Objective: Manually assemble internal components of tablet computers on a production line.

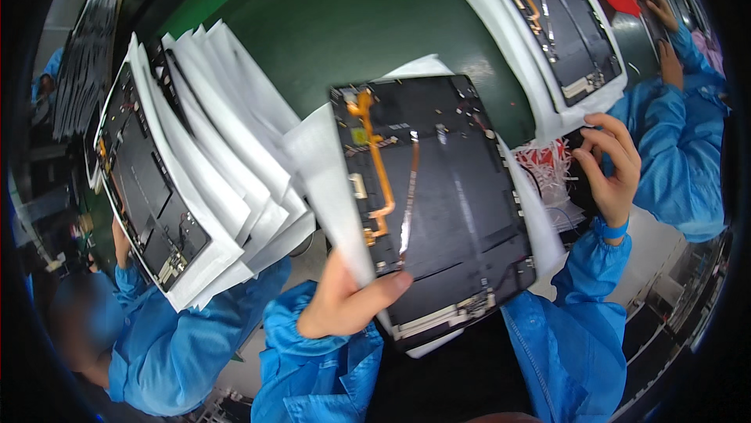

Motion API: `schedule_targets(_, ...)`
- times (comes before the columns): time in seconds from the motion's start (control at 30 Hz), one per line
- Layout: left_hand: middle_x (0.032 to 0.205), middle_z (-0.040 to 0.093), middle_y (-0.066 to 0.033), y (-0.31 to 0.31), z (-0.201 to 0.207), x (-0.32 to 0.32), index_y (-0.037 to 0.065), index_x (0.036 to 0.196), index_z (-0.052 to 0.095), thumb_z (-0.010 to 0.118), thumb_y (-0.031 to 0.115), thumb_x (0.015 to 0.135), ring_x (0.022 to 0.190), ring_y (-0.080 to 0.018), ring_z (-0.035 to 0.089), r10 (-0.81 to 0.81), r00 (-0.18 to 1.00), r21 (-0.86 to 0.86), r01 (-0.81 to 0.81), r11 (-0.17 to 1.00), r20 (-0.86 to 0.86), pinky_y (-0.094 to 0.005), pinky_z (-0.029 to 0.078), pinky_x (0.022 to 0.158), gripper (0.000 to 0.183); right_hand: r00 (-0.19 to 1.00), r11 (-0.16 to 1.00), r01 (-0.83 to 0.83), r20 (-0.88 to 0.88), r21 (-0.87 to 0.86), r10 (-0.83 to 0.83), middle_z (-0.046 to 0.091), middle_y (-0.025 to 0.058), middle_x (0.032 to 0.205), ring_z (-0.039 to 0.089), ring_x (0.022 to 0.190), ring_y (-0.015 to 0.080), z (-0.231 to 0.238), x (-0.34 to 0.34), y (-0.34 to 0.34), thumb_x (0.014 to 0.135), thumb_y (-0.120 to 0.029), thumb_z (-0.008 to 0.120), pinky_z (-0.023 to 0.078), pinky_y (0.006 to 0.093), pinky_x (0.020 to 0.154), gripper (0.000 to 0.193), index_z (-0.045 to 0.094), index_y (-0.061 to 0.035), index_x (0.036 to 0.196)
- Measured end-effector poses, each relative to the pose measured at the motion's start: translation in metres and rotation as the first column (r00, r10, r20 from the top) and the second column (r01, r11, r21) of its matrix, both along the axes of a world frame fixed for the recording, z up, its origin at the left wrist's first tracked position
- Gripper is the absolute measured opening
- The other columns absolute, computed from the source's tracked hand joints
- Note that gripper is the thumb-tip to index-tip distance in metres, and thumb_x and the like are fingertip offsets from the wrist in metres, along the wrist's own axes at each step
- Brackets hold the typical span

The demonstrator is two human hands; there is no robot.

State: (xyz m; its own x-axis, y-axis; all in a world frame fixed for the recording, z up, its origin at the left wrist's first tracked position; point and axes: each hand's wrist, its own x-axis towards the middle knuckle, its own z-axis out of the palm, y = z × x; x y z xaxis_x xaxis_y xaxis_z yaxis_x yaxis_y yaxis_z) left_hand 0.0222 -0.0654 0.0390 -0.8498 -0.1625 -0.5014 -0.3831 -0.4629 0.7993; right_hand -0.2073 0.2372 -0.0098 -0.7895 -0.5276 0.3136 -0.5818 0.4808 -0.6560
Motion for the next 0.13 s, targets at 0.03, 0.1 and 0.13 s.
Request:
schedule_targets(0.03,0.125,0.062,-0.0059,-0.006,0.013,-0.004,-0.002,0.141,0.051,0.076,0.009,0.08,0.115,-0.017,0.058,0.017,0.999,-0.056,-0.015,0.998,0.046,-0.0318,0.045,0.101,0.066,1.0,1.0,0.012,-0.008,-0.004,-0.012,0.067,0.0115,0.125,0.057,0.071,0.0075,-0.004,-0.002,0.007,0.077,0.009,0.079,0.042,0.0229,0.06,0.031,0.072,0.0023,0.106)
schedule_targets(0.1,0.122,0.065,-0.0061,-0.011,0.035,-0.008,-0.002,0.142,0.053,0.08,0.021,0.075,0.111,-0.0178,0.061,0.118,0.993,-0.382,-0.113,0.917,-0.011,-0.0321,0.046,0.1,0.075,0.998,0.998,0.054,-0.007,-0.021,-0.055,0.066,0.0109,0.126,0.056,0.07,0.0066,-0.009,-0.003,0.01,0.076,0.01,0.08,0.042,0.0221,0.058,0.032,0.072,0.0023,0.107)
schedule_targets(0.13,0.122,0.065,-0.0061,-0.007,0.036,-0.009,-0.002,0.142,0.053,0.08,0.021,0.075,0.111,-0.0178,0.061,0.122,0.992,-0.381,-0.117,0.917,-0.012,-0.0321,0.046,0.1,0.075,0.998,0.998,0.061,-0.003,-0.035,-0.061,0.066,0.0106,0.127,0.056,0.069,0.0061,-0.01,-0.006,0.007,0.076,0.01,0.08,0.041,0.0217,0.058,0.033,0.072,0.0023,0.108)
